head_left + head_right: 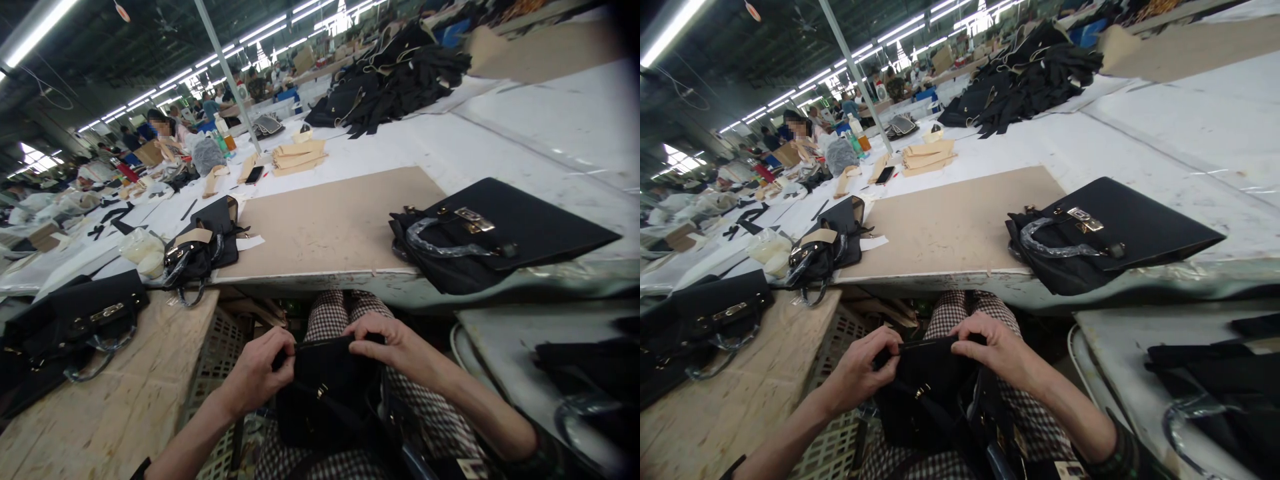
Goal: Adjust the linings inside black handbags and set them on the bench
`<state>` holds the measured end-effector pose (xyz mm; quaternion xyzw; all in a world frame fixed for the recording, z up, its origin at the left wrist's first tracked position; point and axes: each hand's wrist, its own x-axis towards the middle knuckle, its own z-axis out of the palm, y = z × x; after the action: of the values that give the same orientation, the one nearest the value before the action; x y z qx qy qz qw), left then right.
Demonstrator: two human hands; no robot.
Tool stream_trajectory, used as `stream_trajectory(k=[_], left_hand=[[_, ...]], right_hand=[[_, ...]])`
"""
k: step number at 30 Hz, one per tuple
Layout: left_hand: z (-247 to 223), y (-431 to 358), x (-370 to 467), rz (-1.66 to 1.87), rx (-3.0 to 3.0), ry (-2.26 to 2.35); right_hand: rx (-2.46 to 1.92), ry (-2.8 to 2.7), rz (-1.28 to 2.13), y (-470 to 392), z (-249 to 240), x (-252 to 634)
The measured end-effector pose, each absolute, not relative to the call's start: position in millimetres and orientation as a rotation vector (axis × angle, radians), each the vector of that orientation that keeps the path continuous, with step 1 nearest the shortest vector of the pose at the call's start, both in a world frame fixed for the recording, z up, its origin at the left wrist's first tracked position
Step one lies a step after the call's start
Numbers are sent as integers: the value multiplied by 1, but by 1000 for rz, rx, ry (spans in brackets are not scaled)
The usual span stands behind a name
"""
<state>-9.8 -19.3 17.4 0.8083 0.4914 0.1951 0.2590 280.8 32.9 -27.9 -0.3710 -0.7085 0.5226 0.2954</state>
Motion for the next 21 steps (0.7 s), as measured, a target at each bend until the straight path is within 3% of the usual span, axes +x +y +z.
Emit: stream_trajectory(k=[21], left_hand=[[2,-23,9,713,1943,1550]], right_hand=[[-1118,-1829,1265,30,-29,277]])
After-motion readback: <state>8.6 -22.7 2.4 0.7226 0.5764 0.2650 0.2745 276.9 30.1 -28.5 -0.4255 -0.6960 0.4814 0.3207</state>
